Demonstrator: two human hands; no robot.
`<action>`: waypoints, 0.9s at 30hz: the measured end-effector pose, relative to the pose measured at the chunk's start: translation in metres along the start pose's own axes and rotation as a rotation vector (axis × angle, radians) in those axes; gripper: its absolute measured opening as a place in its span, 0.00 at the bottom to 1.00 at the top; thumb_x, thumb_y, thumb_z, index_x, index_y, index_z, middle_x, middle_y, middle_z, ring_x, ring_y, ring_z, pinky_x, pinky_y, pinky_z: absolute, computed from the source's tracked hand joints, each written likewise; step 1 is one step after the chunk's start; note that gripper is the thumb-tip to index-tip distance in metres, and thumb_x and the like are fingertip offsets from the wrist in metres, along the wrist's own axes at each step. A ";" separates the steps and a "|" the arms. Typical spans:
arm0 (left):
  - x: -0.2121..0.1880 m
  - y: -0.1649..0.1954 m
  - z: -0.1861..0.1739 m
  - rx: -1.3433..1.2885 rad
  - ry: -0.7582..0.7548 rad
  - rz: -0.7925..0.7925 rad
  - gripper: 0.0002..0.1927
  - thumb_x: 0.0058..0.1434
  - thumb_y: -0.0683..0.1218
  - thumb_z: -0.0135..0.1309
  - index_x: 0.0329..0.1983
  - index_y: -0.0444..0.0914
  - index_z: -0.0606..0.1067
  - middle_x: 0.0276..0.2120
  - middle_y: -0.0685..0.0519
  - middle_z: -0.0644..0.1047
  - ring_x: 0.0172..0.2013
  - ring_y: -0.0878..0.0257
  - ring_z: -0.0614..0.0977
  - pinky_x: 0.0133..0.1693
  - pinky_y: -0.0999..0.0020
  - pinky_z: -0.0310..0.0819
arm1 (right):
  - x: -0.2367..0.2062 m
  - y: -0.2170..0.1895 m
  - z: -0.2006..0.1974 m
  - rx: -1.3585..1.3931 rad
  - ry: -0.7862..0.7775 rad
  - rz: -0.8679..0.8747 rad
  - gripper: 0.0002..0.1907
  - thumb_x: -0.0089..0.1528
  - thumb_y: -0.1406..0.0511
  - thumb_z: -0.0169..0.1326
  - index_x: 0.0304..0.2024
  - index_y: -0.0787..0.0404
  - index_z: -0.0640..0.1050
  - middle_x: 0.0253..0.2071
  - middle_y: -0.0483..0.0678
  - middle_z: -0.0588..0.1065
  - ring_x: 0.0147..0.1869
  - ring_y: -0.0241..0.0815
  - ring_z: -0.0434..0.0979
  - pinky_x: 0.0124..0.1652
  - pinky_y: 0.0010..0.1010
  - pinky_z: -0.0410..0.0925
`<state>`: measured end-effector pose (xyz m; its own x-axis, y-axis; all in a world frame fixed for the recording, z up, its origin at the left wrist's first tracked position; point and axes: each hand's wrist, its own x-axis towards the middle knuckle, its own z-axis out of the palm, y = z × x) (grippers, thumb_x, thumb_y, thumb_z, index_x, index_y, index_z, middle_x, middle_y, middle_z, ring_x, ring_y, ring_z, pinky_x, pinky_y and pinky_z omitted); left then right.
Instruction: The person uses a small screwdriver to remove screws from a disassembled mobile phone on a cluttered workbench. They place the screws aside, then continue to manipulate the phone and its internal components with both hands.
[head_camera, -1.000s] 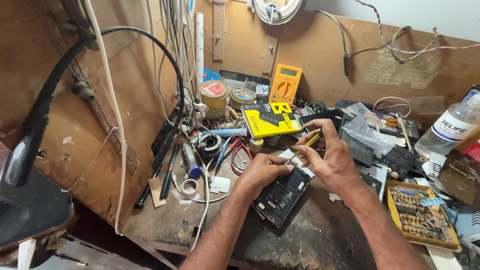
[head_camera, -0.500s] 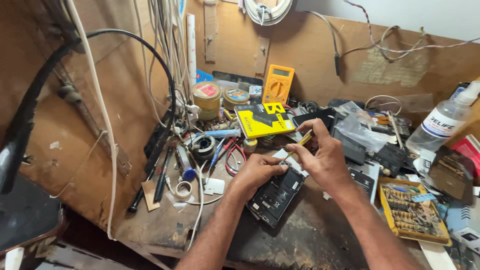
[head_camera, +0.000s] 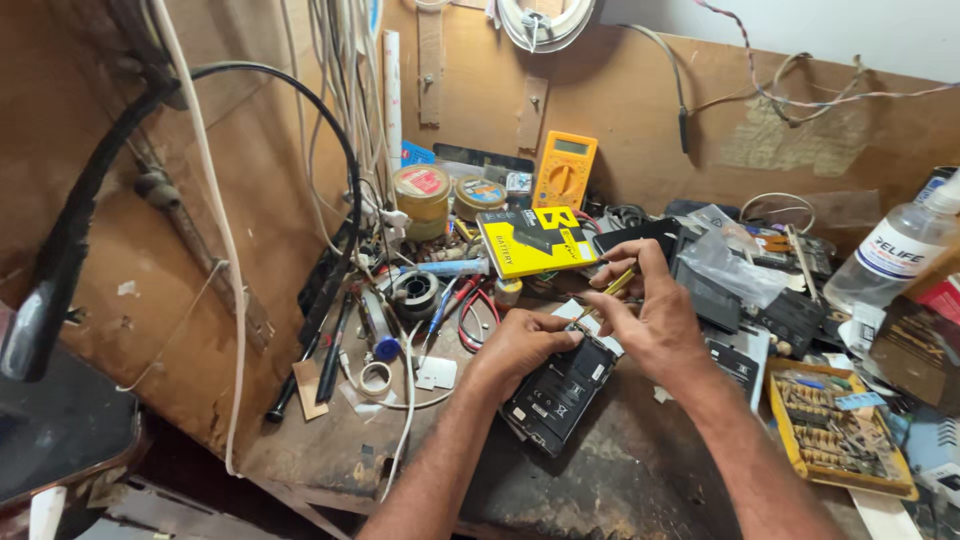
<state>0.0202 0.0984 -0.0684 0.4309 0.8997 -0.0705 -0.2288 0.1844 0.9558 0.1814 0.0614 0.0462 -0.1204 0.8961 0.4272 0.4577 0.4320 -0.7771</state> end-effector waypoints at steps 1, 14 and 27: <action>-0.001 0.000 -0.001 0.006 0.014 -0.018 0.17 0.60 0.42 0.61 0.51 0.30 0.82 0.34 0.52 0.84 0.29 0.68 0.83 0.31 0.72 0.77 | -0.001 0.000 -0.001 0.046 -0.035 -0.011 0.20 0.59 0.71 0.61 0.51 0.60 0.68 0.32 0.42 0.76 0.28 0.28 0.77 0.25 0.24 0.72; -0.003 0.001 0.002 -0.039 -0.001 -0.045 0.15 0.61 0.42 0.60 0.49 0.30 0.82 0.33 0.52 0.84 0.28 0.68 0.83 0.31 0.73 0.77 | -0.001 -0.004 0.000 -0.061 0.011 0.076 0.19 0.60 0.71 0.63 0.49 0.60 0.70 0.23 0.44 0.75 0.23 0.32 0.74 0.22 0.27 0.67; -0.003 0.000 0.001 -0.007 0.008 -0.039 0.15 0.61 0.43 0.60 0.49 0.31 0.83 0.32 0.52 0.83 0.27 0.68 0.82 0.29 0.73 0.76 | -0.002 -0.005 0.003 -0.215 0.053 0.071 0.20 0.59 0.68 0.67 0.47 0.61 0.69 0.24 0.45 0.75 0.26 0.32 0.74 0.25 0.28 0.67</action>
<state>0.0201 0.0954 -0.0681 0.4329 0.8947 -0.1098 -0.2183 0.2222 0.9502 0.1762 0.0579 0.0479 -0.0369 0.9144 0.4031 0.6414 0.3310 -0.6921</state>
